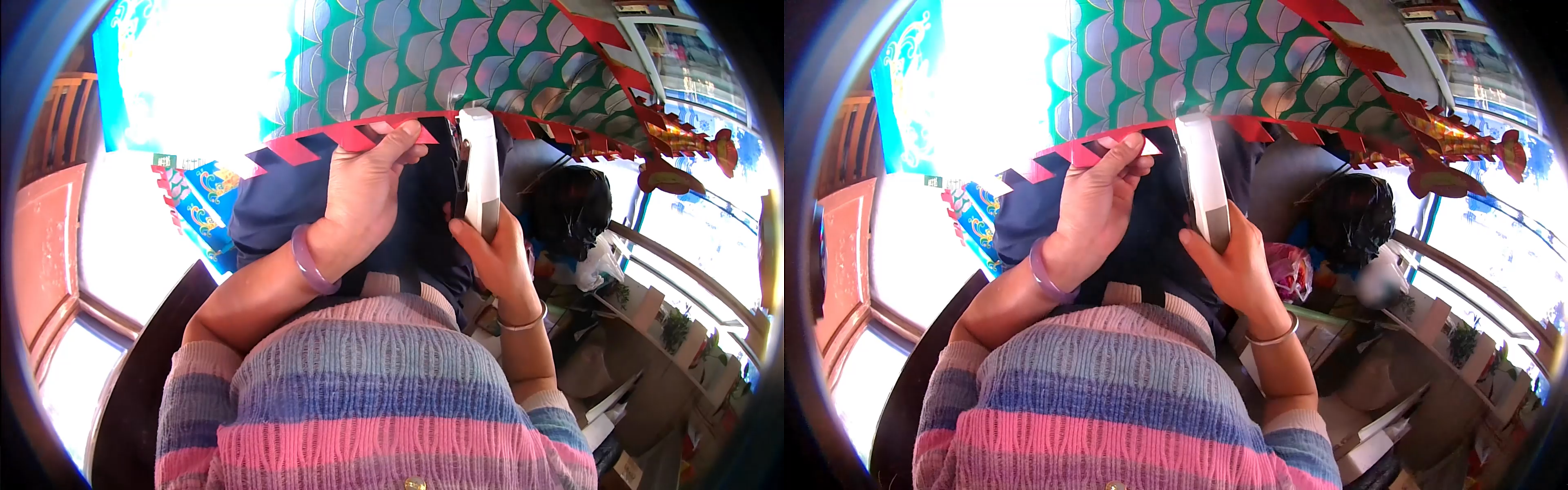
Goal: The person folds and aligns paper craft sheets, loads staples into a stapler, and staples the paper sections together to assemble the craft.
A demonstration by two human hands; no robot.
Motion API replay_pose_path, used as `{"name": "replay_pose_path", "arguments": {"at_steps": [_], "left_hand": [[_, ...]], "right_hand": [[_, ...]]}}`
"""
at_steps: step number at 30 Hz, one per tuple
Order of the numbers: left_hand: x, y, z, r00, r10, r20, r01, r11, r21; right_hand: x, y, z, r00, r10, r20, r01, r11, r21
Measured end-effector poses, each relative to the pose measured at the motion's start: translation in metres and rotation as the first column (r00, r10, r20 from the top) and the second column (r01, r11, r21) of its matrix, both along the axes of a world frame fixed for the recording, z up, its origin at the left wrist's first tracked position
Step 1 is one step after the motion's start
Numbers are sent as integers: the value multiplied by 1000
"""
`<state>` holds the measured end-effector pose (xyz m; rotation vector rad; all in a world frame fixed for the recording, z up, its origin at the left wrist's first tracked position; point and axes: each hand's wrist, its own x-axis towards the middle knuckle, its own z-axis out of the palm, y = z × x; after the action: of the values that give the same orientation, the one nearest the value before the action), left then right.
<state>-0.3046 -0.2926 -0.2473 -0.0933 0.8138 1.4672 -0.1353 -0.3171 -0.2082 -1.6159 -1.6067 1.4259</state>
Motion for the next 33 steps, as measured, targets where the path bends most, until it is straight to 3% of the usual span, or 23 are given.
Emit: {"name": "replay_pose_path", "arguments": {"at_steps": [6,12,15,18,21,25,28,29,32,33], "left_hand": [[-1,-1,-2,1000,10,14,-10,999,33],[-2,0,-1,999,12,39,-14,999,47],[-2,0,-2,999,8,39,-9,999,40],[-3,1,-3,1000,-6,12,6,1000,5],[-2,2,-3,1000,-16,-15,16,1000,-5],[0,6,5,1000,-12,-1,12,999,-42],[-2,7,15,997,-74,2,74,993,-90],[-3,6,16,994,-106,2,106,989,-102],[-4,7,9,994,-106,-19,103,989,-110],[-5,7,9,995,-101,-27,98,989,-115]], "right_hand": [[-13,6,5,995,1,98,-4,1000,23],[-17,9,5,949,21,315,-26,1000,14],[-18,13,7,946,37,321,-28,999,-33],[-13,11,1,935,52,352,-75,996,51],[3,4,4,995,29,92,-27,1000,-14],[26,-1,31,891,348,292,-355,934,-29],[20,-14,36,954,251,162,-227,962,-154],[20,-21,25,974,204,102,-192,974,-123],[9,-28,22,965,215,151,-198,973,-117],[5,-26,28,935,295,199,-284,955,-82]]}}
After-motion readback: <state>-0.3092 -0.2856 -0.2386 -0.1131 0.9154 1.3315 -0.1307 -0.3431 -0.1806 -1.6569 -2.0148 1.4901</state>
